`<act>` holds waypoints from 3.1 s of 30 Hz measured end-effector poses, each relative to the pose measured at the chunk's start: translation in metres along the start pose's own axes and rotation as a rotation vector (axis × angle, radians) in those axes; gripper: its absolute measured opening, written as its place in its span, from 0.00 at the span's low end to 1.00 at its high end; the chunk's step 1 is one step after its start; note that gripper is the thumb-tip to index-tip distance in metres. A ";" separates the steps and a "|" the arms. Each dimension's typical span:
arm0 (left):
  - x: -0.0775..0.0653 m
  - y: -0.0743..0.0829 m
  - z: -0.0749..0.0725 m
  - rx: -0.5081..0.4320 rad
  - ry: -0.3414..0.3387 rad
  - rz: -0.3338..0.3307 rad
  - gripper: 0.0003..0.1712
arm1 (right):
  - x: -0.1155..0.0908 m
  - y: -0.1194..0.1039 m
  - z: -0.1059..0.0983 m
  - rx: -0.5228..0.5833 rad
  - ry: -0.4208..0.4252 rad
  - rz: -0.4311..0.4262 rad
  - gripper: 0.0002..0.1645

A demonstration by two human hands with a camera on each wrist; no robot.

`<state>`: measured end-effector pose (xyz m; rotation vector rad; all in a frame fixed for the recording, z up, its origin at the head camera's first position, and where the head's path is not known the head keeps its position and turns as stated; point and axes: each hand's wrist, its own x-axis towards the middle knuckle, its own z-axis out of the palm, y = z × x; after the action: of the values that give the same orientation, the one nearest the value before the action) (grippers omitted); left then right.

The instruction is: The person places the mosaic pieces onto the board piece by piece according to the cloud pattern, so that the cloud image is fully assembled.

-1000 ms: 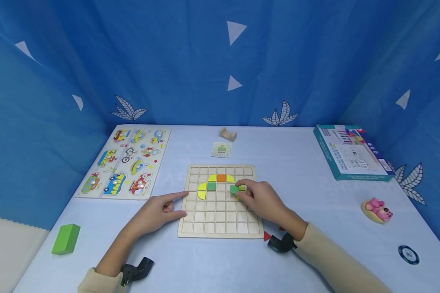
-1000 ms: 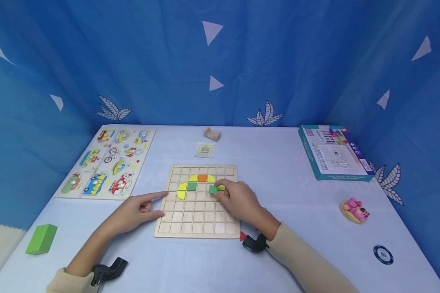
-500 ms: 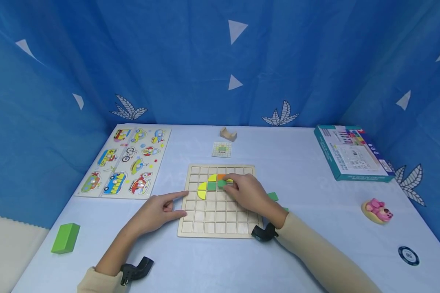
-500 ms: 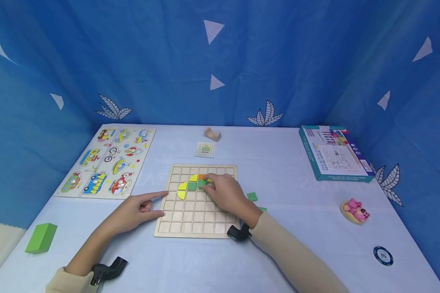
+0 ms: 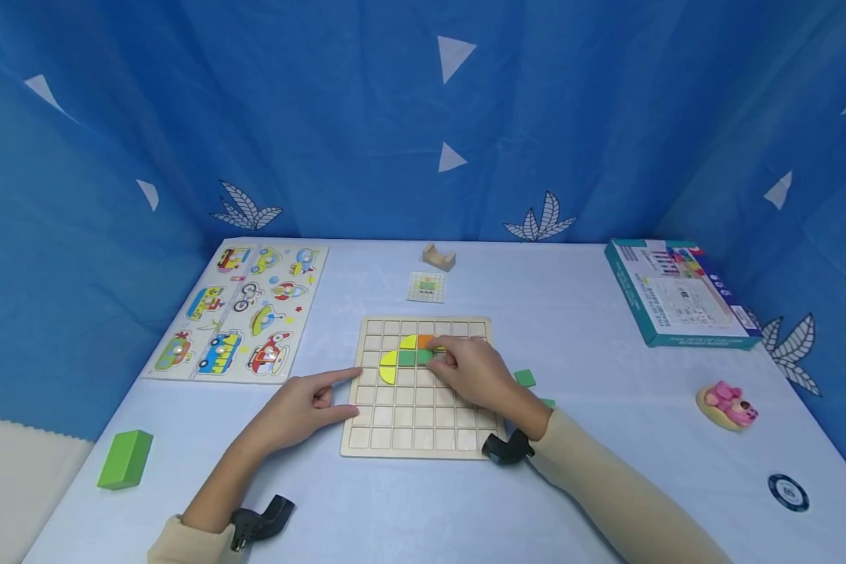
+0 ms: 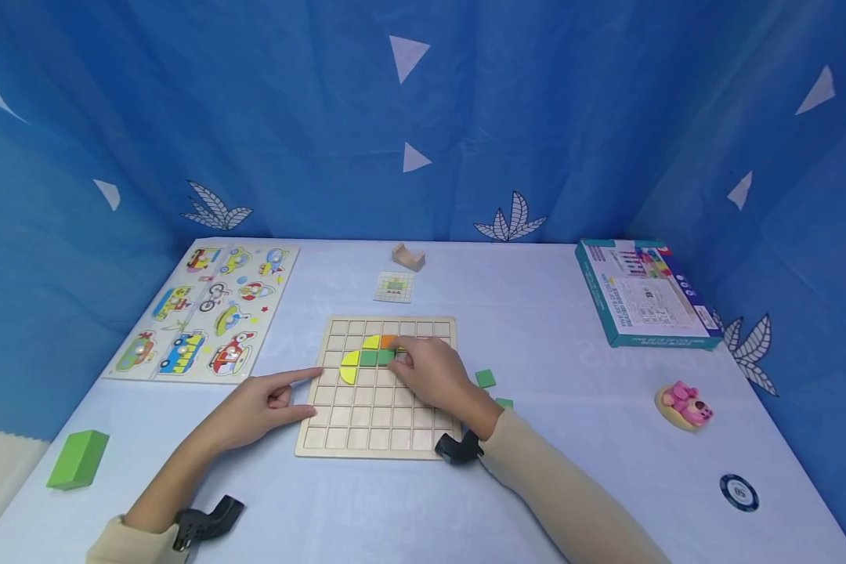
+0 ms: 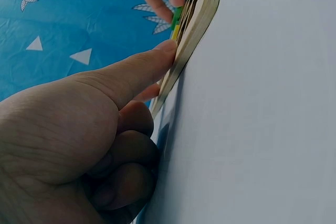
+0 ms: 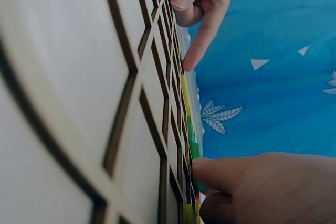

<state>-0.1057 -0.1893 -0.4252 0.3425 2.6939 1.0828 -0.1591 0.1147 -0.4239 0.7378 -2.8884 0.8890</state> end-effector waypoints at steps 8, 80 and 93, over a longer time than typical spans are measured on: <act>0.001 -0.002 0.000 0.003 -0.001 0.020 0.35 | -0.001 0.000 0.002 -0.040 0.017 -0.014 0.16; 0.001 -0.001 0.000 0.004 -0.005 0.011 0.35 | -0.101 0.090 -0.066 -0.244 -0.040 0.061 0.24; 0.000 0.000 0.000 -0.008 -0.006 0.001 0.35 | -0.101 0.091 -0.067 -0.216 -0.021 0.050 0.21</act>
<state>-0.1055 -0.1895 -0.4256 0.3456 2.6837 1.0913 -0.1171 0.2605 -0.4322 0.6614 -2.9695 0.5631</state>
